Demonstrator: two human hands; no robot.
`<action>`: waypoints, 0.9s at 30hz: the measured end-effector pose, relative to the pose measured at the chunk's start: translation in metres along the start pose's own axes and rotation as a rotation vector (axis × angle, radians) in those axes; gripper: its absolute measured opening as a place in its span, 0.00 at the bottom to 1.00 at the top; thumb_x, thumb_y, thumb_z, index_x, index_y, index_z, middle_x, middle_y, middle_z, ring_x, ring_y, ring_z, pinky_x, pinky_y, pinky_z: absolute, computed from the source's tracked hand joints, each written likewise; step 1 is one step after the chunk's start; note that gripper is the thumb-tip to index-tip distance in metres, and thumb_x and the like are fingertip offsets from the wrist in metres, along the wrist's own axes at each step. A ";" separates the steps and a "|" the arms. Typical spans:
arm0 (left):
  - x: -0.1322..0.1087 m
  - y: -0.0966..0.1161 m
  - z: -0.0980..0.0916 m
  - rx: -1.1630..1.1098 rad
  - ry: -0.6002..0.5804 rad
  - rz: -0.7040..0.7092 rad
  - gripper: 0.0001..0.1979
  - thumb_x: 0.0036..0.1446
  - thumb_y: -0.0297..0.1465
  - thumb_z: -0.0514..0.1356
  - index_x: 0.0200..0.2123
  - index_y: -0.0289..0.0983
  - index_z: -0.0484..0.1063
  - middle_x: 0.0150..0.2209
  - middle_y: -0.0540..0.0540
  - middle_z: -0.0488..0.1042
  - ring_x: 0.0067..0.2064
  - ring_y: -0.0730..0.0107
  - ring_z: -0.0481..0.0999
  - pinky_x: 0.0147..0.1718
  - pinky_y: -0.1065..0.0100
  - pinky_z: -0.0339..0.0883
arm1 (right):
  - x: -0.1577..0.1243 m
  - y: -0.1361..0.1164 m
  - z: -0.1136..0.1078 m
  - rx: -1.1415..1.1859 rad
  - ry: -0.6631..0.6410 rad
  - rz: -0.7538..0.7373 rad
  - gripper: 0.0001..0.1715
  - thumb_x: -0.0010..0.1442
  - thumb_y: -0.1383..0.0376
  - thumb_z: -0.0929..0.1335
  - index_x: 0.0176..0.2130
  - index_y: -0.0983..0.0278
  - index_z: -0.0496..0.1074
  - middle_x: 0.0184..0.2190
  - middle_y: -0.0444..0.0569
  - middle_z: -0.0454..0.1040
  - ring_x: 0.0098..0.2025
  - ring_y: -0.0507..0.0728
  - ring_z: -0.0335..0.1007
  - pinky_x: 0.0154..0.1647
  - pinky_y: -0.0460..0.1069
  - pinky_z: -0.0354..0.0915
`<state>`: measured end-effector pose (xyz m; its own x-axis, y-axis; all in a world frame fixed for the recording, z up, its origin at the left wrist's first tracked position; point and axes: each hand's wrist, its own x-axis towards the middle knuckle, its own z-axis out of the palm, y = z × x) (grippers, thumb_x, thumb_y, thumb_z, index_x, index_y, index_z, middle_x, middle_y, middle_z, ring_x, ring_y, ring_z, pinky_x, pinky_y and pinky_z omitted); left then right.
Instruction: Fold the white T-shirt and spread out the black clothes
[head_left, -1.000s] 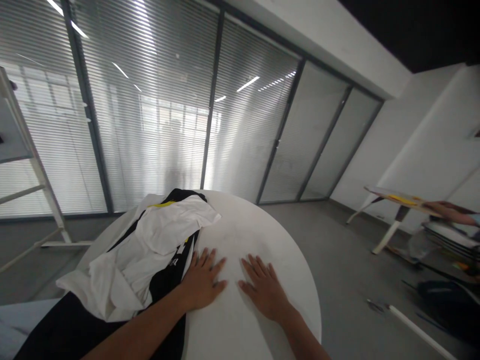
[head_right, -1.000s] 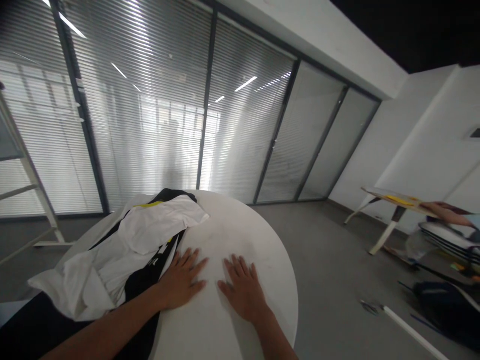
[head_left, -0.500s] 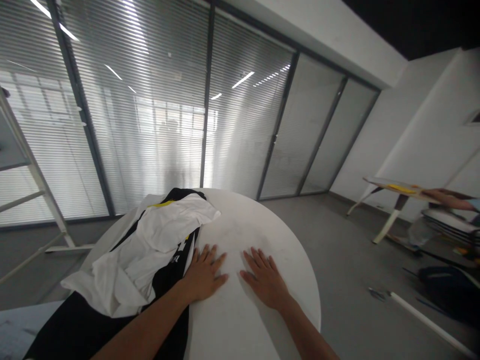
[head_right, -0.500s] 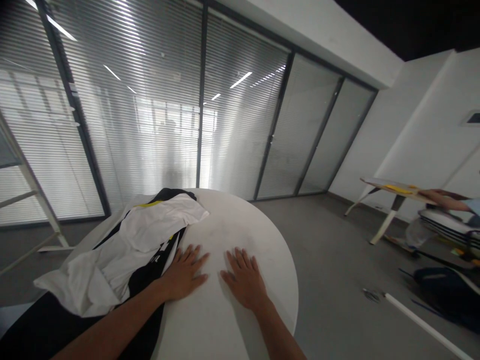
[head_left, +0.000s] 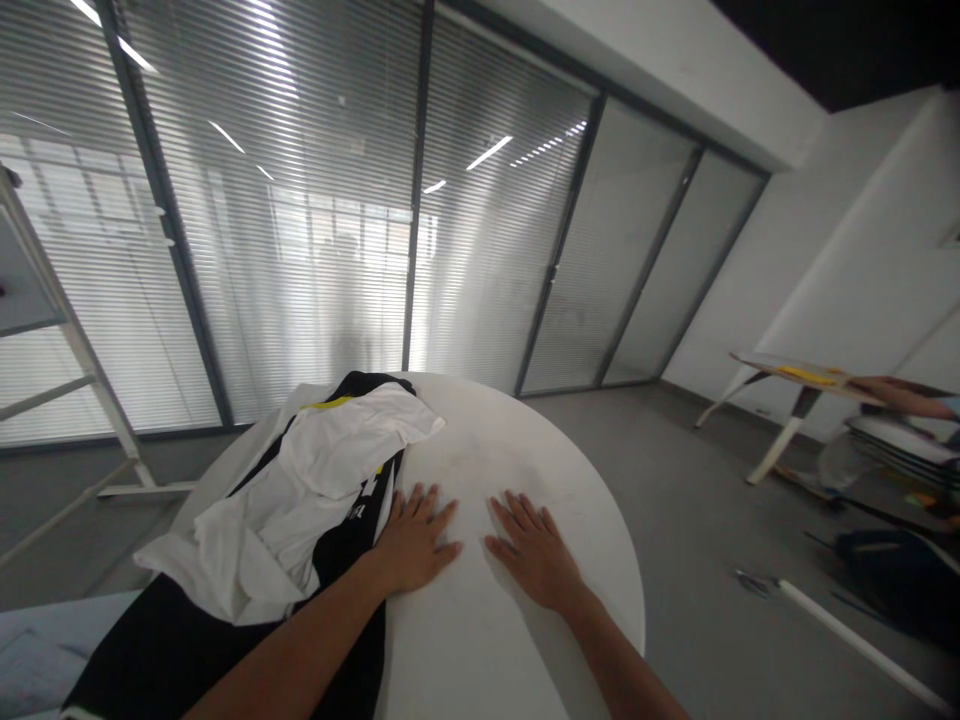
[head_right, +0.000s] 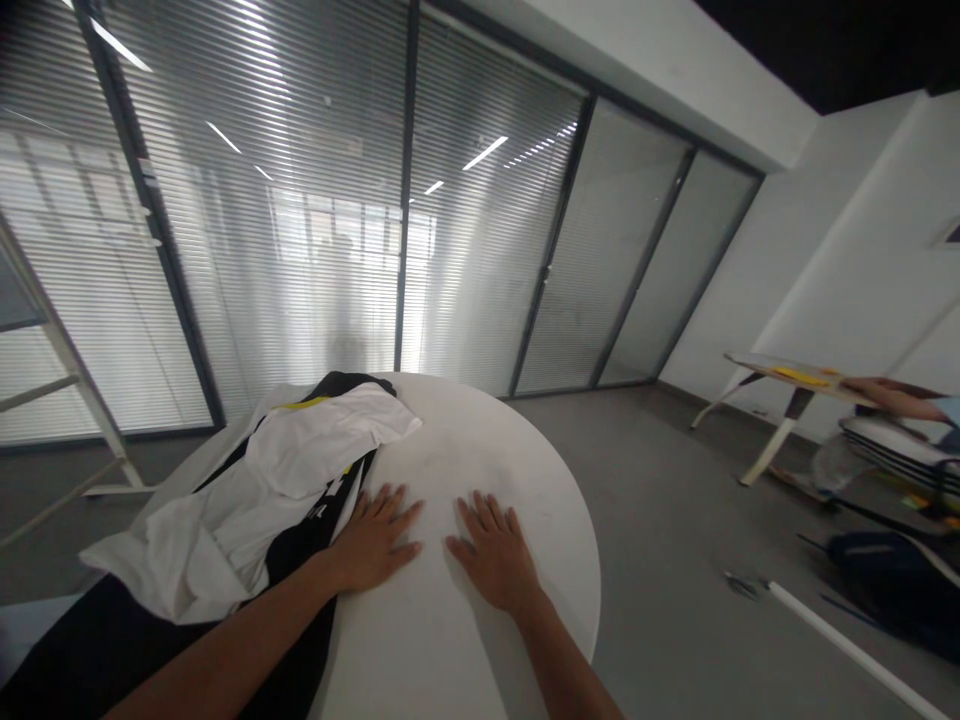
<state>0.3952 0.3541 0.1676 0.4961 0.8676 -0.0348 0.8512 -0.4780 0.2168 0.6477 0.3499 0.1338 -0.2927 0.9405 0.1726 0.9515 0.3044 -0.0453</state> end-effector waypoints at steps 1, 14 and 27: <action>0.000 0.000 0.000 0.000 0.001 0.001 0.39 0.61 0.57 0.36 0.70 0.45 0.45 0.71 0.37 0.39 0.70 0.43 0.35 0.63 0.37 0.32 | 0.000 0.000 0.000 -0.001 -0.001 0.002 0.37 0.67 0.43 0.53 0.68 0.53 0.50 0.70 0.47 0.46 0.71 0.64 0.41 0.67 0.64 0.45; 0.002 -0.003 0.001 -0.015 -0.026 0.009 0.40 0.61 0.58 0.35 0.70 0.45 0.45 0.71 0.38 0.39 0.70 0.44 0.35 0.63 0.38 0.32 | 0.000 0.000 -0.002 0.026 -0.008 0.007 0.37 0.66 0.43 0.54 0.68 0.53 0.51 0.69 0.46 0.47 0.71 0.63 0.41 0.67 0.64 0.44; 0.005 -0.006 0.003 -0.025 -0.045 0.014 0.40 0.61 0.58 0.36 0.70 0.46 0.45 0.71 0.38 0.38 0.70 0.43 0.34 0.63 0.38 0.32 | 0.000 -0.001 -0.005 0.049 -0.014 0.031 0.37 0.66 0.43 0.56 0.68 0.52 0.51 0.70 0.46 0.48 0.71 0.62 0.40 0.68 0.63 0.43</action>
<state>0.3930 0.3612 0.1636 0.5156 0.8535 -0.0755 0.8399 -0.4860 0.2416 0.6474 0.3485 0.1384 -0.2649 0.9515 0.1567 0.9543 0.2820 -0.0990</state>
